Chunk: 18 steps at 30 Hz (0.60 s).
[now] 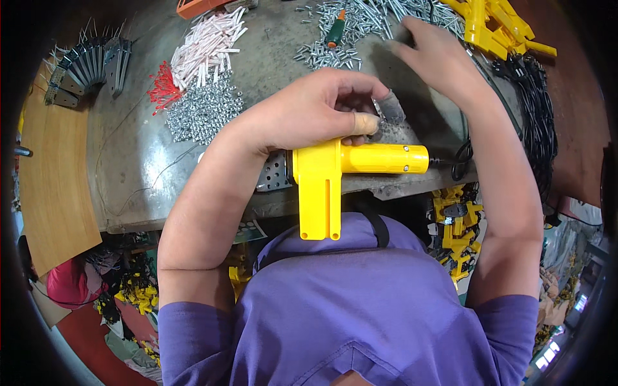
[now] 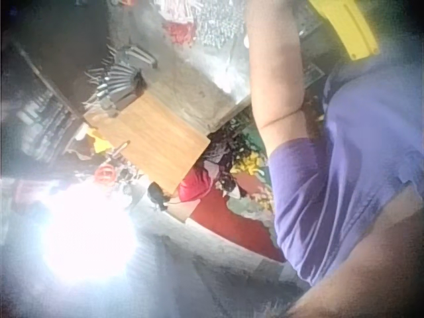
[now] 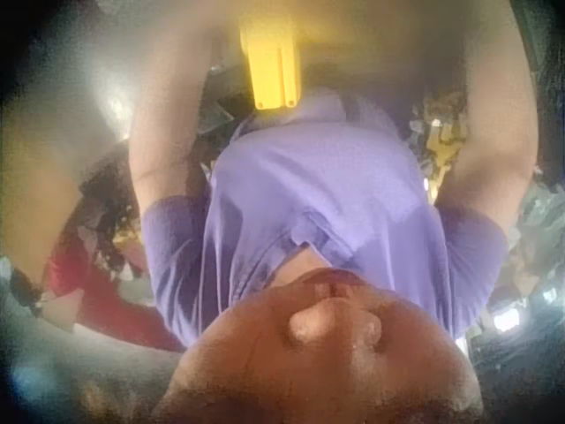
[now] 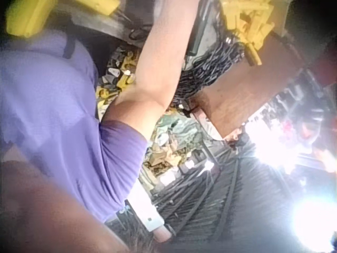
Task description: The person assembles a yellow plastic industrial component by installing internal wiring into a yellow plastic housing and securing it to a metal base plate with screws. An electric screwdriver is used to fasten the screws.
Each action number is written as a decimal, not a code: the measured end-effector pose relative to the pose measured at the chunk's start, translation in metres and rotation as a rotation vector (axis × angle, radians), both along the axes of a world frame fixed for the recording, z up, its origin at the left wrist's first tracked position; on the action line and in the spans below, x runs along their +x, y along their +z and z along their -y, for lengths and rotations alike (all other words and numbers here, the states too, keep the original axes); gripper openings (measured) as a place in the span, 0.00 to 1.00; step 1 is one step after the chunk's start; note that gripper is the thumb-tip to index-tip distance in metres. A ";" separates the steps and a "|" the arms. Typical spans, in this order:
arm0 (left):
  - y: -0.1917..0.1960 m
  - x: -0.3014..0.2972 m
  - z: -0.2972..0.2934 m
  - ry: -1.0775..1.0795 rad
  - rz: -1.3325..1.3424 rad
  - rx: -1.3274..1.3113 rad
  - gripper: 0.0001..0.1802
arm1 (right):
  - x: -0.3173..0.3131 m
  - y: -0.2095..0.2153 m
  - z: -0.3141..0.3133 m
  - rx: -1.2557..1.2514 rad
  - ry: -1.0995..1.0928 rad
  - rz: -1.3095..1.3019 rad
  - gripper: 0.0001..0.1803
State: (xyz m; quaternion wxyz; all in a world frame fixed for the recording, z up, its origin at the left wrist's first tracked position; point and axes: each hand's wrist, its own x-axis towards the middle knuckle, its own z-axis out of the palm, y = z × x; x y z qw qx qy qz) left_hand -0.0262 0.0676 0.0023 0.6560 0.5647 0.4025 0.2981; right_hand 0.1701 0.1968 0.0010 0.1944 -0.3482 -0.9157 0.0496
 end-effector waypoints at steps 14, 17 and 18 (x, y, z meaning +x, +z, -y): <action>0.003 0.002 -0.001 -0.139 -0.182 0.297 0.15 | 0.052 0.007 0.023 -0.705 -0.024 -0.339 0.10; -0.001 0.002 0.000 -0.049 -0.244 0.431 0.15 | 0.071 -0.001 0.033 -0.501 -0.123 -0.150 0.10; -0.003 0.004 0.001 -0.046 -0.246 0.432 0.15 | 0.073 0.002 0.037 -0.500 -0.119 -0.151 0.10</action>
